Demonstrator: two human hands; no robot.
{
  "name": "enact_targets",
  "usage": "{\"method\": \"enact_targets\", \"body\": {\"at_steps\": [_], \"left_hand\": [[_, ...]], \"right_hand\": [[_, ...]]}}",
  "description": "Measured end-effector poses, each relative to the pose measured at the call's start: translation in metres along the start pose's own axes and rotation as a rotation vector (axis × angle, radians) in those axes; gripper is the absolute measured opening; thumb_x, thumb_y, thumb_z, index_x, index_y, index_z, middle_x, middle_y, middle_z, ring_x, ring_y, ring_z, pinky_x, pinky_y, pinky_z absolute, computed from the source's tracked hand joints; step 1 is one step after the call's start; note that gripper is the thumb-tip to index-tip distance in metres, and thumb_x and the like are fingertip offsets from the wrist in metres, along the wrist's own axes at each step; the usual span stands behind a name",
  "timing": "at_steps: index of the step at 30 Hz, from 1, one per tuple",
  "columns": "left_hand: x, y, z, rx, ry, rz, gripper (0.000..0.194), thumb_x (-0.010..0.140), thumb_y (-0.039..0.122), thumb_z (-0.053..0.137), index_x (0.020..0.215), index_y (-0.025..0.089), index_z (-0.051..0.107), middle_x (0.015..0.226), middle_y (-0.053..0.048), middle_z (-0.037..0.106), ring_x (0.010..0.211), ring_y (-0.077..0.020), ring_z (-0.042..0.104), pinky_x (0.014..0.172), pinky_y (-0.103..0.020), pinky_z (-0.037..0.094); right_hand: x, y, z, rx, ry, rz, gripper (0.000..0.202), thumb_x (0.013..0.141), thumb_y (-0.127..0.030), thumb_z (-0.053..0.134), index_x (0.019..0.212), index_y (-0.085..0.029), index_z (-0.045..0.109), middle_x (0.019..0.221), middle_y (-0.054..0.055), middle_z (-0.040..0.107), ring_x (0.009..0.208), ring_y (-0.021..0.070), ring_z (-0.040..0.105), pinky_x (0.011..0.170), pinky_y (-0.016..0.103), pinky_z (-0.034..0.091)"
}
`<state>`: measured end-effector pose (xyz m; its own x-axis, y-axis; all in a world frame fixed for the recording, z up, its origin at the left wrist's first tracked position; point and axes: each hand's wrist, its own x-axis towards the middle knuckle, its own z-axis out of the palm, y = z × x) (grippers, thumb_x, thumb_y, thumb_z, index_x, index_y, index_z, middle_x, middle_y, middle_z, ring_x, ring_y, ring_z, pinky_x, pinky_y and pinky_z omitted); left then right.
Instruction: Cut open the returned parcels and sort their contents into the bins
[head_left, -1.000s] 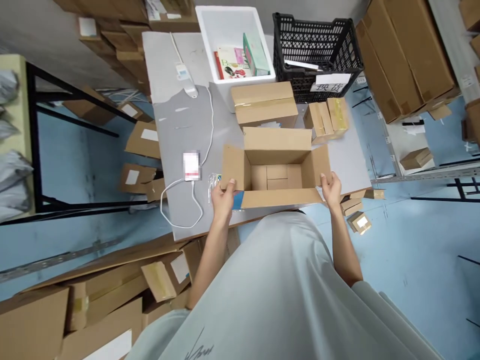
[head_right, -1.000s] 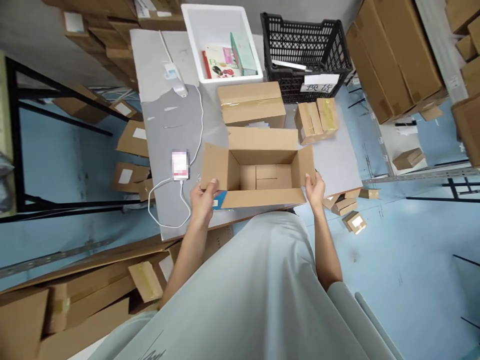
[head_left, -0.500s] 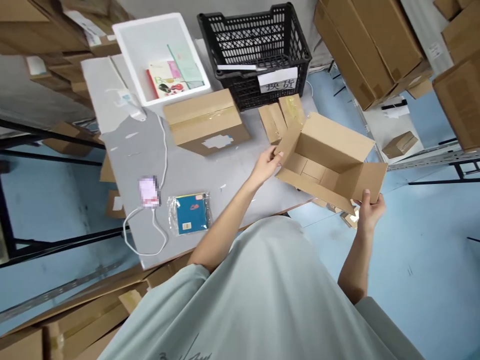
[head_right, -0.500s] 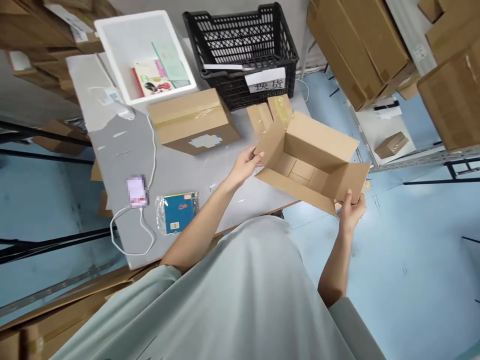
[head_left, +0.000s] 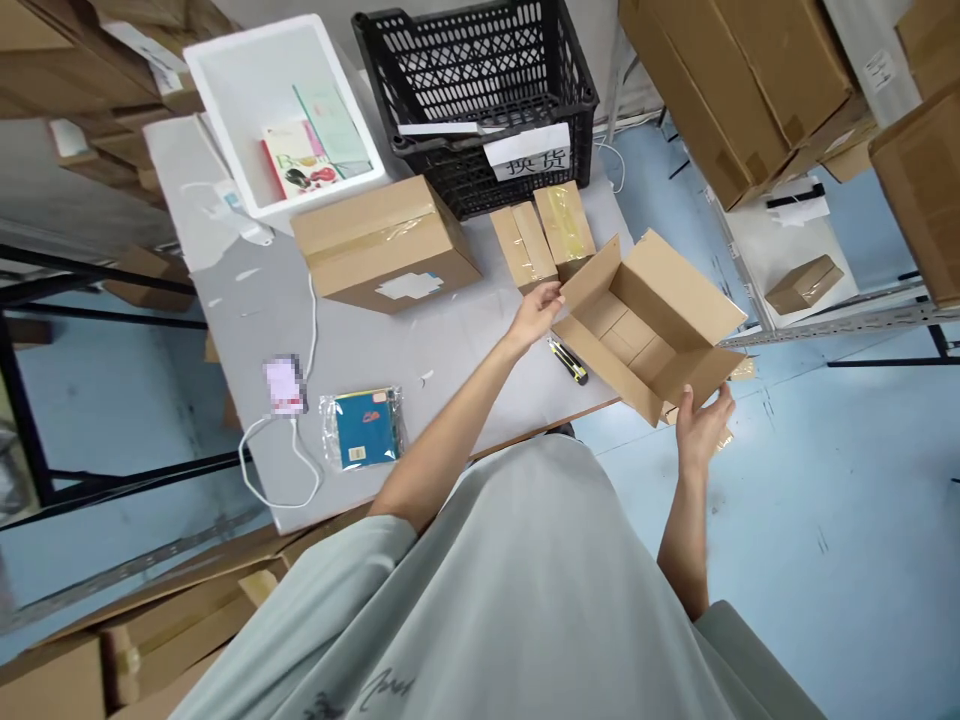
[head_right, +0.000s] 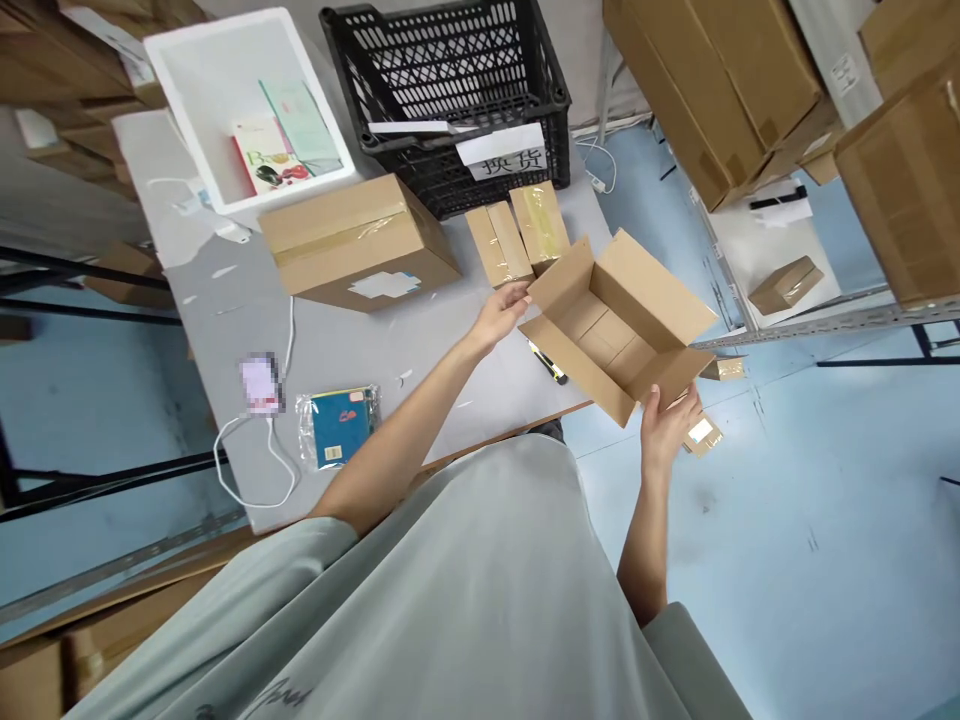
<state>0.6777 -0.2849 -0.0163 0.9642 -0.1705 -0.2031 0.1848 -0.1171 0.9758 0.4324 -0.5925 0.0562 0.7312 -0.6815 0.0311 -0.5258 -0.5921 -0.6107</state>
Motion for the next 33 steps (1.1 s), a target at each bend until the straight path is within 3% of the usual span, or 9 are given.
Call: {"method": "enact_targets", "body": {"at_steps": [2, 4, 10, 15, 20, 24, 29, 33], "left_hand": [[-0.027, -0.001, -0.026, -0.009, 0.043, -0.052, 0.051, 0.096, 0.05, 0.083, 0.139, 0.022, 0.076, 0.143, -0.017, 0.083, 0.136, -0.0329, 0.077, 0.122, -0.053, 0.06], [-0.061, -0.004, -0.054, -0.016, 0.113, -0.13, 0.055, 0.096, 0.052, 0.081, 0.142, 0.022, 0.074, 0.149, -0.018, 0.081, 0.136, -0.0323, 0.077, 0.121, -0.053, 0.06], [-0.162, -0.025, -0.132, -0.065, 0.381, -0.314, 0.052, 0.093, 0.048, 0.082, 0.137, 0.021, 0.076, 0.148, -0.019, 0.082, 0.133, -0.0307, 0.078, 0.115, -0.048, 0.062], [-0.226, -0.058, -0.21, -0.062, 0.648, -0.37, 0.046, 0.094, 0.037, 0.078, 0.136, 0.02, 0.076, 0.148, -0.018, 0.082, 0.14, -0.0295, 0.076, 0.122, -0.047, 0.059], [-0.287, -0.095, -0.29, 0.03, 0.865, -0.474, 0.043, 0.094, 0.03, 0.078, 0.135, 0.016, 0.075, 0.144, -0.019, 0.081, 0.139, -0.0327, 0.076, 0.126, -0.05, 0.057], [-0.323, -0.127, -0.337, 0.141, 0.865, -0.626, 0.047, 0.098, 0.023, 0.071, 0.143, 0.012, 0.072, 0.15, -0.022, 0.078, 0.141, -0.0337, 0.074, 0.127, -0.05, 0.056], [-0.333, -0.166, -0.375, 0.247, 0.761, -0.719, 0.055, 0.098, 0.024, 0.073, 0.151, 0.012, 0.069, 0.161, -0.024, 0.072, 0.146, -0.038, 0.072, 0.13, -0.052, 0.053], [-0.328, -0.187, -0.385, 0.276, 0.651, -0.73, 0.054, 0.099, 0.021, 0.07, 0.151, 0.01, 0.069, 0.161, -0.026, 0.071, 0.15, -0.0406, 0.069, 0.133, -0.055, 0.049]], "right_hand": [[0.0, -0.025, -0.003, -0.016, 0.072, -0.102, 0.083, 0.109, -0.073, 0.061, 0.164, -0.013, 0.052, 0.169, 0.034, 0.054, 0.167, 0.0485, 0.05, 0.135, 0.078, 0.044], [-0.002, -0.057, 0.0, 0.064, 0.015, -0.226, 0.074, 0.112, -0.069, 0.06, 0.164, -0.017, 0.057, 0.169, 0.029, 0.056, 0.167, 0.0436, 0.053, 0.136, 0.072, 0.047], [-0.027, -0.151, 0.04, 0.333, -0.435, -0.505, 0.046, 0.116, -0.058, 0.061, 0.147, -0.027, 0.076, 0.153, 0.017, 0.073, 0.151, 0.033, 0.07, 0.131, 0.057, 0.058], [-0.075, -0.193, 0.101, 0.396, -0.809, -0.615, 0.038, 0.112, -0.051, 0.065, 0.136, -0.026, 0.081, 0.141, 0.015, 0.082, 0.133, 0.0304, 0.079, 0.12, 0.052, 0.065], [-0.143, -0.211, 0.169, 0.369, -1.183, -0.54, 0.03, 0.107, -0.044, 0.072, 0.126, -0.024, 0.083, 0.132, 0.012, 0.086, 0.12, 0.0297, 0.083, 0.116, 0.051, 0.066], [-0.199, -0.22, 0.218, 0.267, -1.393, -0.37, 0.02, 0.105, -0.032, 0.079, 0.122, -0.023, 0.085, 0.125, 0.01, 0.088, 0.119, 0.0286, 0.083, 0.12, 0.049, 0.064], [-0.261, -0.234, 0.278, 0.112, -1.509, -0.22, 0.014, 0.099, -0.024, 0.085, 0.112, -0.021, 0.086, 0.109, 0.007, 0.087, 0.111, 0.0273, 0.083, 0.123, 0.049, 0.06], [-0.306, -0.247, 0.326, 0.103, -1.499, -0.011, 0.022, 0.093, -0.02, 0.089, 0.115, -0.021, 0.085, 0.1, 0.003, 0.085, 0.114, 0.0268, 0.082, 0.126, 0.048, 0.058]]}}
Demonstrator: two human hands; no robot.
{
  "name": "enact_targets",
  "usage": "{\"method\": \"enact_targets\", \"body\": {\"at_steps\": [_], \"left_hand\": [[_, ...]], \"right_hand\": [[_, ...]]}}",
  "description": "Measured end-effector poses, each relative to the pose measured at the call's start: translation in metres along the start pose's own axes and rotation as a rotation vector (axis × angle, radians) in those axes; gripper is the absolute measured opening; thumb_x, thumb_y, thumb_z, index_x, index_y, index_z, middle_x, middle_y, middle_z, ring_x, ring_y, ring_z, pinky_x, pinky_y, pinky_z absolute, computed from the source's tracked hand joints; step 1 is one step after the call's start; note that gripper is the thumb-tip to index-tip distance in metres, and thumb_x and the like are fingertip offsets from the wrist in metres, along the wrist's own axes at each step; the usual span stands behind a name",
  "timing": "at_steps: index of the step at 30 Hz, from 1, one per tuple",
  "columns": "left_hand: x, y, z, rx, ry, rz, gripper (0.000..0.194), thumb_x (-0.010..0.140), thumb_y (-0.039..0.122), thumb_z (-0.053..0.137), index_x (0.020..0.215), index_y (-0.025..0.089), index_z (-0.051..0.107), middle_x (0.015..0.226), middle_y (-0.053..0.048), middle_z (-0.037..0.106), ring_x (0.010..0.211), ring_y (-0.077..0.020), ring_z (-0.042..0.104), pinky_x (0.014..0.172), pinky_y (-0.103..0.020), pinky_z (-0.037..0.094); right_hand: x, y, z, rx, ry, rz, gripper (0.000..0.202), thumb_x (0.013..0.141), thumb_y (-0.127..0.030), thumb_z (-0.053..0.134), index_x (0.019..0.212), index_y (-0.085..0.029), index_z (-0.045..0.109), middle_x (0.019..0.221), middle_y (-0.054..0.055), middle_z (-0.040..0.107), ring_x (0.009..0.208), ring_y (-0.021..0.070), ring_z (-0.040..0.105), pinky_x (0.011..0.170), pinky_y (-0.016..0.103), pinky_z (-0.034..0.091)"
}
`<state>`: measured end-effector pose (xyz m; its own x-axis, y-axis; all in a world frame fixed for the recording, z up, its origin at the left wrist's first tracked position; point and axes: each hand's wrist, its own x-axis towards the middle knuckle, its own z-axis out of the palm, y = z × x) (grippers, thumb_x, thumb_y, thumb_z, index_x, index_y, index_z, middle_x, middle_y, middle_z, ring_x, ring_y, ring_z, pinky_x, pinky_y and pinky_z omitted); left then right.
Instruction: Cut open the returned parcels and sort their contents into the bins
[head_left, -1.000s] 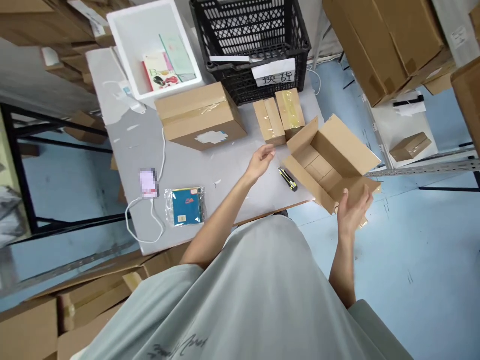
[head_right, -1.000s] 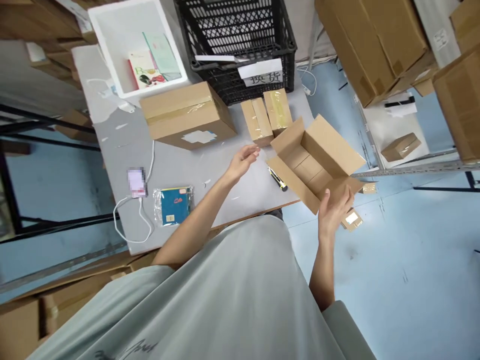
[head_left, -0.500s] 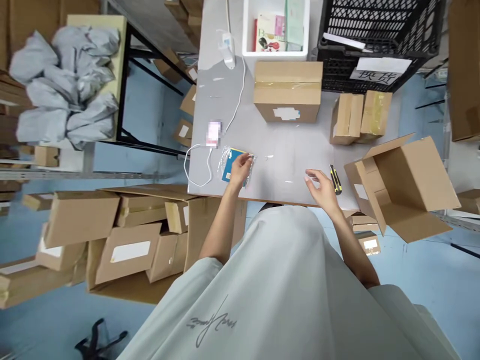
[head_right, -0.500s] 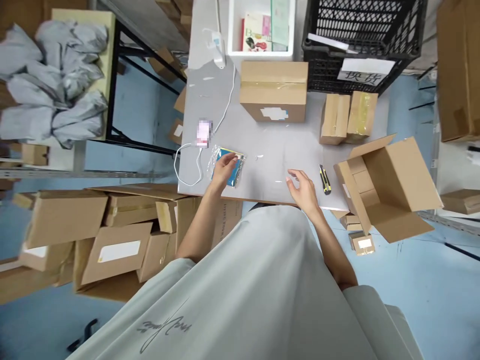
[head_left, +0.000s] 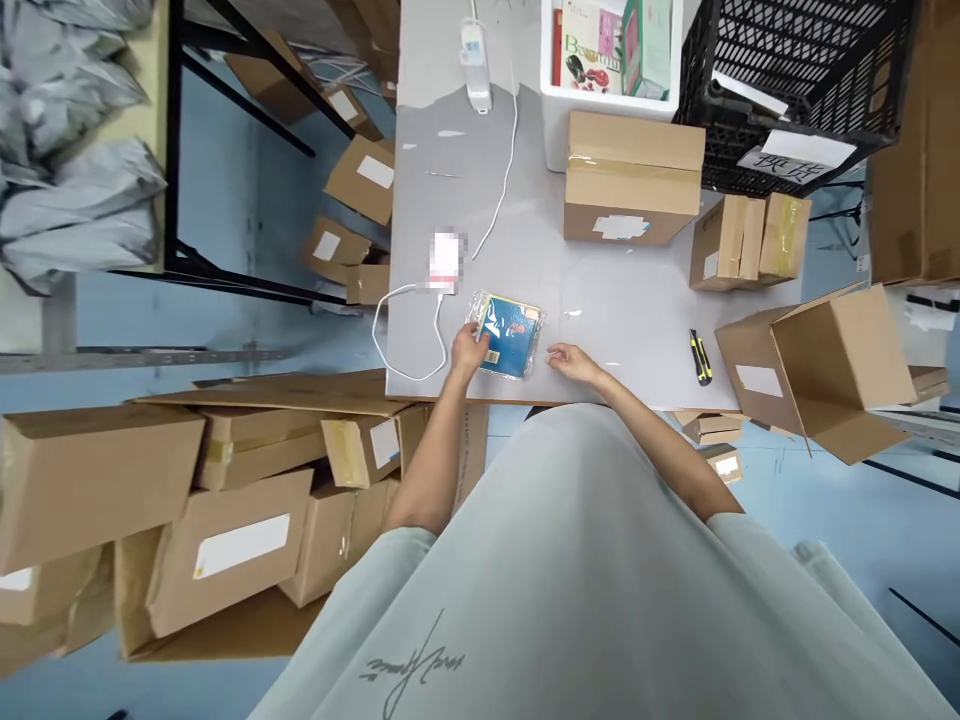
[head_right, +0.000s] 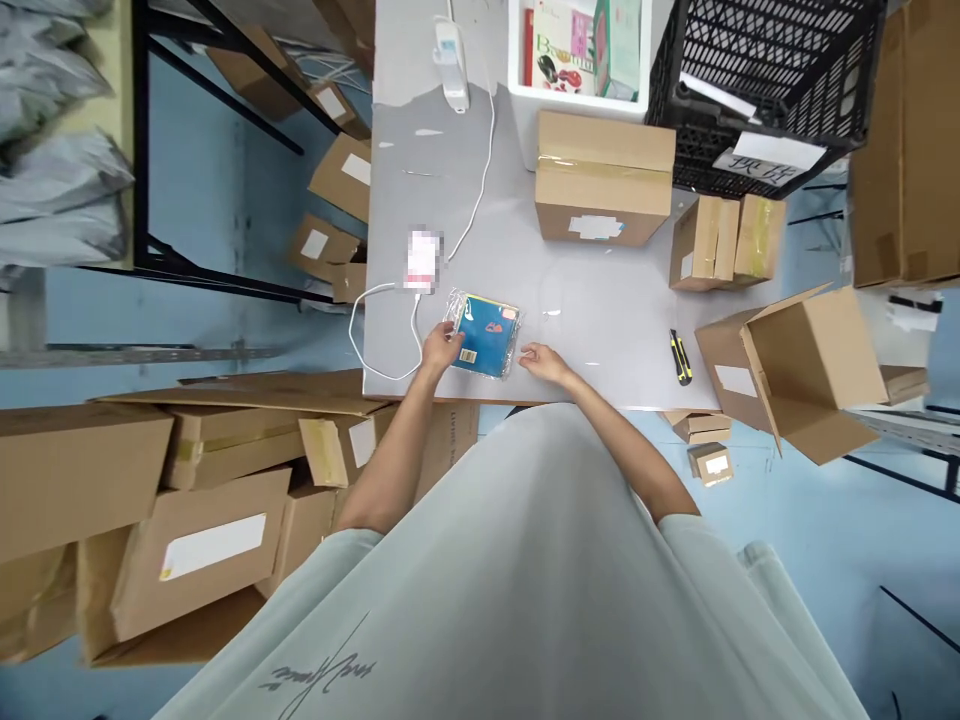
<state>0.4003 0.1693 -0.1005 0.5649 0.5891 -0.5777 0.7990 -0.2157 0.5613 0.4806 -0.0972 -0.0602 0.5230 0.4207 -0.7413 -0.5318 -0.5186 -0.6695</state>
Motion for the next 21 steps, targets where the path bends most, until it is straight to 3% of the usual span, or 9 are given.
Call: {"method": "enact_targets", "body": {"at_steps": [5, 10, 13, 18, 21], "left_hand": [[-0.009, -0.009, 0.016, 0.039, -0.037, 0.103, 0.056, 0.097, 0.019, 0.071, 0.152, 0.01, 0.068, 0.163, -0.027, 0.067, 0.157, -0.0431, 0.062, 0.137, -0.055, 0.044], [-0.026, -0.011, 0.031, 0.043, -0.038, 0.089, 0.064, 0.097, 0.025, 0.074, 0.158, 0.009, 0.063, 0.161, -0.029, 0.066, 0.157, -0.0437, 0.062, 0.137, -0.052, 0.043], [-0.029, -0.008, 0.036, 0.058, -0.085, 0.067, 0.067, 0.098, 0.028, 0.076, 0.16, 0.008, 0.062, 0.161, -0.03, 0.067, 0.154, -0.0425, 0.065, 0.133, -0.051, 0.046], [-0.034, -0.001, 0.044, 0.007, -0.131, 0.028, 0.066, 0.097, 0.03, 0.078, 0.159, 0.013, 0.064, 0.156, -0.025, 0.073, 0.143, -0.0385, 0.073, 0.125, -0.048, 0.053], [-0.042, 0.006, 0.053, -0.015, -0.153, -0.016, 0.063, 0.092, 0.029, 0.082, 0.153, 0.017, 0.069, 0.147, -0.02, 0.079, 0.132, -0.0374, 0.077, 0.119, -0.048, 0.056]], "right_hand": [[0.038, -0.001, 0.042, 0.115, 0.149, 0.154, 0.046, 0.092, -0.018, 0.086, 0.137, -0.019, 0.079, 0.121, 0.009, 0.088, 0.13, 0.0316, 0.079, 0.131, 0.049, 0.055], [0.047, 0.011, 0.055, 0.186, 0.227, 0.212, 0.058, 0.092, -0.018, 0.08, 0.15, -0.016, 0.072, 0.136, 0.013, 0.087, 0.137, 0.0325, 0.078, 0.129, 0.046, 0.057], [0.046, 0.019, 0.052, 0.242, 0.255, 0.242, 0.048, 0.093, -0.017, 0.08, 0.14, -0.016, 0.074, 0.128, 0.013, 0.088, 0.131, 0.0312, 0.08, 0.125, 0.043, 0.06], [0.038, 0.028, 0.034, 0.334, 0.268, 0.271, 0.017, 0.092, -0.015, 0.083, 0.106, -0.021, 0.074, 0.098, 0.005, 0.087, 0.114, 0.026, 0.082, 0.121, 0.043, 0.062], [0.029, 0.034, 0.019, 0.374, 0.292, 0.294, 0.022, 0.09, -0.016, 0.088, 0.096, -0.023, 0.068, 0.081, -0.002, 0.08, 0.102, 0.0224, 0.08, 0.118, 0.042, 0.064]]}}
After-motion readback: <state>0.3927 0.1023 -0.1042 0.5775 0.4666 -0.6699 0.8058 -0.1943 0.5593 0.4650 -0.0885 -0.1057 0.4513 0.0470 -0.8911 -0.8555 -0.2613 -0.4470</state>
